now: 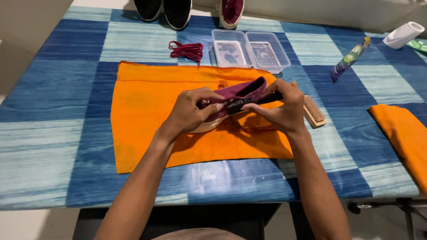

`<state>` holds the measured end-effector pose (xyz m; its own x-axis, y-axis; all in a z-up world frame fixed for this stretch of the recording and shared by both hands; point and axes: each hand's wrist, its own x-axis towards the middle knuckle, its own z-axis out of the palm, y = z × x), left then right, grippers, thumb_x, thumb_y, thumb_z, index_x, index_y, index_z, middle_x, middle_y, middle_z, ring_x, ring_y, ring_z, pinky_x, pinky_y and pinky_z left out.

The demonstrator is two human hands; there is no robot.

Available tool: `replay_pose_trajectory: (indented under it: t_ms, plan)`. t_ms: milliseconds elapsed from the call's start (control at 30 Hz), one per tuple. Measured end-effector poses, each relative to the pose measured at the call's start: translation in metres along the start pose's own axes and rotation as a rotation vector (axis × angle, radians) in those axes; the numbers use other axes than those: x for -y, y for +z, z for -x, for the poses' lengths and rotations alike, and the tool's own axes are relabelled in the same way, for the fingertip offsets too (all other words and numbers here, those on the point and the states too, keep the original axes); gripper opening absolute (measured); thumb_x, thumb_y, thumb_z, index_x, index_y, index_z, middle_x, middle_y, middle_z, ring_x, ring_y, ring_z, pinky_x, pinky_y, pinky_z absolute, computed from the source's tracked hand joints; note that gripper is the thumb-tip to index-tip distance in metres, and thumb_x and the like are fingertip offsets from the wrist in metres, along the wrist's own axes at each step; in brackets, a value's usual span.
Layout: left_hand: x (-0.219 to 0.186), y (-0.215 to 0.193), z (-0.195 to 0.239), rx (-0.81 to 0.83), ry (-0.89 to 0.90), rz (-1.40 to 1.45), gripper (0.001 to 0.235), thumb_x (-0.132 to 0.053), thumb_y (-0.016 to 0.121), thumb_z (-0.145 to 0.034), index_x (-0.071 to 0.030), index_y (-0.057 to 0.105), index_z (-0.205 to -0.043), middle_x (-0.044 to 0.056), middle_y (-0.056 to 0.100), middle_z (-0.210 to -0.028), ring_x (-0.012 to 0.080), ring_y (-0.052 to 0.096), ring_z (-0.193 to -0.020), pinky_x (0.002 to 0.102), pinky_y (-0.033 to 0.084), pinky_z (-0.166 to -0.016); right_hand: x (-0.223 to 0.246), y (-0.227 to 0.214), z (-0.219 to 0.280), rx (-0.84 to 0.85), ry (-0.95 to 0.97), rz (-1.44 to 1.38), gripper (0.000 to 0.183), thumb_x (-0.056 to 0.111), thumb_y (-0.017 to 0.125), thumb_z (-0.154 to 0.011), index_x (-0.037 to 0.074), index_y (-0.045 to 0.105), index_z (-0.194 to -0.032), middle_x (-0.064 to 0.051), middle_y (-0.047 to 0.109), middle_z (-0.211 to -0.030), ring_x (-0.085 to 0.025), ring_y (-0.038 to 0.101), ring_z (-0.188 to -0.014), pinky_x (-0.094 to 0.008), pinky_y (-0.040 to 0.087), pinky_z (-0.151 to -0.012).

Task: The person scrubs a maroon canvas shoe with a black brush, repeatedly dipping the brush into a container of liquid. The shoe is held steady on an orange cloth while the person cleans the upper fabric and the white rubber sole.

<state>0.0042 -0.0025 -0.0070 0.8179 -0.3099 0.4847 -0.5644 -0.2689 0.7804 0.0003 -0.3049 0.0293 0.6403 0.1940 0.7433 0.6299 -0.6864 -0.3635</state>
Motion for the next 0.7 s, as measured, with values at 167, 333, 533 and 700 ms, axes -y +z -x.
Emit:
replay_pose_trajectory:
  t_ms: [167, 333, 533, 700]
  plan:
    - [-0.002, 0.0, 0.002, -0.001, -0.004, 0.004, 0.024, -0.021, 0.085, -0.099, -0.027, 0.091, -0.121, 0.003, 0.083, -0.098, 0.0185, 0.072, -0.081, 0.037, 0.06, -0.079, -0.035, -0.024, -0.001, -0.022, -0.06, 0.044, 0.06, 0.041, 0.121, -0.076, 0.013, 0.072, -0.098, -0.005, 0.076, -0.084, -0.027, 0.064, -0.079, -0.029, 0.047, -0.088]
    - [-0.006, -0.001, 0.0, -0.002, -0.01, 0.012, 0.023, -0.022, 0.085, -0.098, -0.026, 0.091, -0.12, 0.003, 0.082, -0.098, 0.0178, 0.071, -0.08, 0.037, 0.06, -0.078, -0.033, -0.02, -0.001, -0.054, -0.067, 0.026, 0.061, 0.039, 0.122, -0.081, 0.012, 0.071, -0.1, -0.008, 0.076, -0.088, -0.028, 0.064, -0.081, -0.031, 0.044, -0.09]
    - [-0.003, -0.001, 0.003, 0.011, -0.027, 0.037, 0.024, -0.021, 0.085, -0.098, -0.027, 0.092, -0.12, 0.003, 0.082, -0.098, 0.0166, 0.069, -0.079, 0.034, 0.058, -0.076, 0.001, -0.003, -0.003, 0.003, -0.086, -0.024, 0.063, 0.044, 0.122, -0.067, 0.015, 0.072, -0.092, -0.001, 0.079, -0.082, -0.024, 0.069, -0.078, -0.029, 0.044, -0.085]
    - [-0.001, -0.003, 0.001, 0.009, -0.016, 0.03, 0.026, -0.02, 0.085, -0.098, -0.027, 0.092, -0.122, 0.003, 0.082, -0.098, 0.0172, 0.07, -0.078, 0.035, 0.059, -0.075, -0.039, -0.033, -0.002, -0.078, -0.018, 0.059, 0.059, 0.04, 0.121, -0.083, 0.011, 0.073, -0.101, -0.008, 0.076, -0.089, -0.029, 0.063, -0.086, -0.033, 0.046, -0.081]
